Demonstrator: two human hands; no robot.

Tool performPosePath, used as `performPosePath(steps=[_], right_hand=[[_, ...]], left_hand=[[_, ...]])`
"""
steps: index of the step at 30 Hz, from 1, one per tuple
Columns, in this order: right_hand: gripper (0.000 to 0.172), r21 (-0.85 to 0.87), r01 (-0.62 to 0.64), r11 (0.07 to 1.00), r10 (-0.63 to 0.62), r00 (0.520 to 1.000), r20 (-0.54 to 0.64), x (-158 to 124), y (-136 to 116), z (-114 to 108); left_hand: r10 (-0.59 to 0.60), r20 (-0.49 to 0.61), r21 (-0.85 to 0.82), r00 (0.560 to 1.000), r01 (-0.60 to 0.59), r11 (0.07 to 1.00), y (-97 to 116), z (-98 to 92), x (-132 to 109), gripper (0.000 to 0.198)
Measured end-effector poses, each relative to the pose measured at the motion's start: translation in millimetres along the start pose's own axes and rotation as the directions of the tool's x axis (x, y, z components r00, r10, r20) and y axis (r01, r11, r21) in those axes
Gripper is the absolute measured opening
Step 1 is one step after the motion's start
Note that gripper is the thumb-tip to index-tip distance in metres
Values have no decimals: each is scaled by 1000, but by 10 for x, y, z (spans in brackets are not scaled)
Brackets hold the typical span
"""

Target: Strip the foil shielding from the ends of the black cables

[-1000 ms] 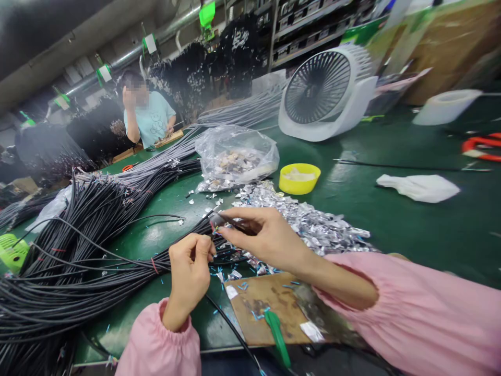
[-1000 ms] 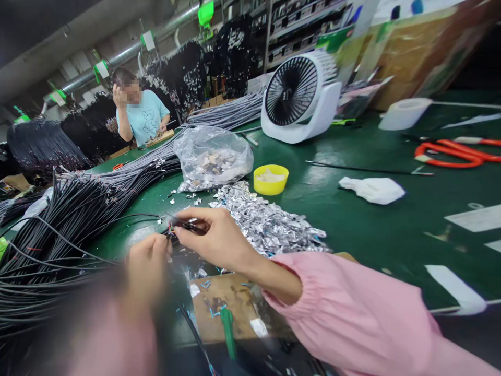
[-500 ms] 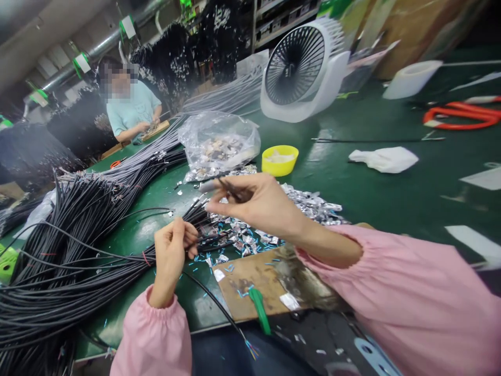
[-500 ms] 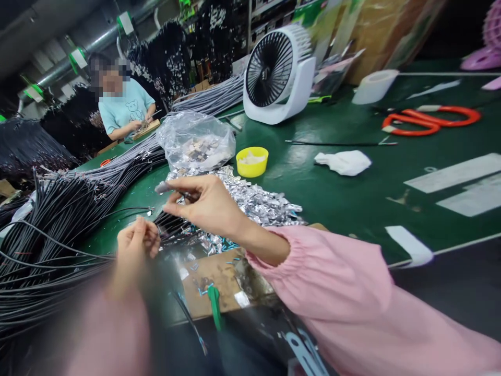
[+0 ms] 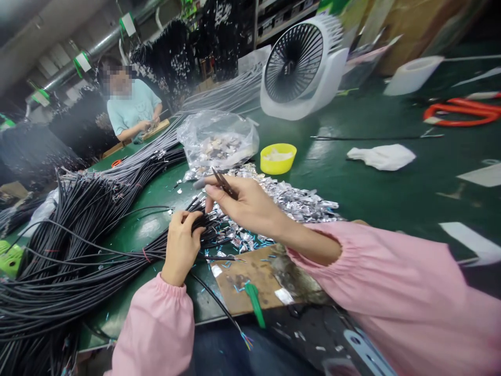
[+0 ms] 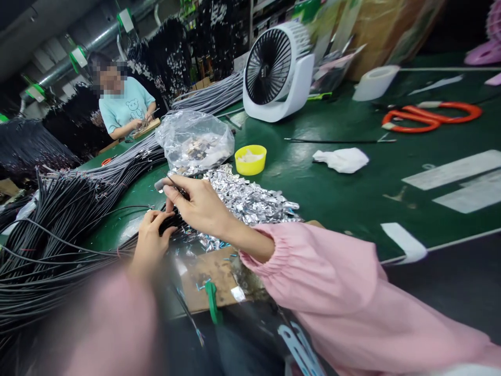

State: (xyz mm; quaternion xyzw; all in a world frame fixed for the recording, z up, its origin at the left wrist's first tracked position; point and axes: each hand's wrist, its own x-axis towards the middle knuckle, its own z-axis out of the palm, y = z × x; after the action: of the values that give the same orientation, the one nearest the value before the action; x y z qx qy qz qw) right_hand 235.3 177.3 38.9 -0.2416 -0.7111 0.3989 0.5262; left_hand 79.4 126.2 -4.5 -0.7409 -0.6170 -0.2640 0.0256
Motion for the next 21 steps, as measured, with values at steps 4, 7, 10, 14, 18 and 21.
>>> performPosePath(steps=[4,7,10,14,18,21], right_hand=[[26,-161,45,986,-46,999,-4,-20,-3,9],[22,-250,68,966,-86,994,-62,-30,17,20],[18,-268,108,957,-126,991,-53,-40,38,46],[13,-276,187,943,-183,982,43,-71,47,83],[11,-270,227,936,-219,974,63,-107,22,92],[8,-244,255,936,-245,967,70,-119,-22,88]], left_hand=[[18,-24,-5,1000,-18,1000,0,38,32,12],[-23,-178,-154,984,-5,988,22,-34,22,8],[-132,-324,-346,937,13,938,50,-181,-15,9],[-162,-352,-473,922,-26,881,57,-342,-67,33],[-49,-293,-423,955,-84,902,26,-393,-78,25],[4,-277,-383,961,-115,917,4,-395,-75,27]])
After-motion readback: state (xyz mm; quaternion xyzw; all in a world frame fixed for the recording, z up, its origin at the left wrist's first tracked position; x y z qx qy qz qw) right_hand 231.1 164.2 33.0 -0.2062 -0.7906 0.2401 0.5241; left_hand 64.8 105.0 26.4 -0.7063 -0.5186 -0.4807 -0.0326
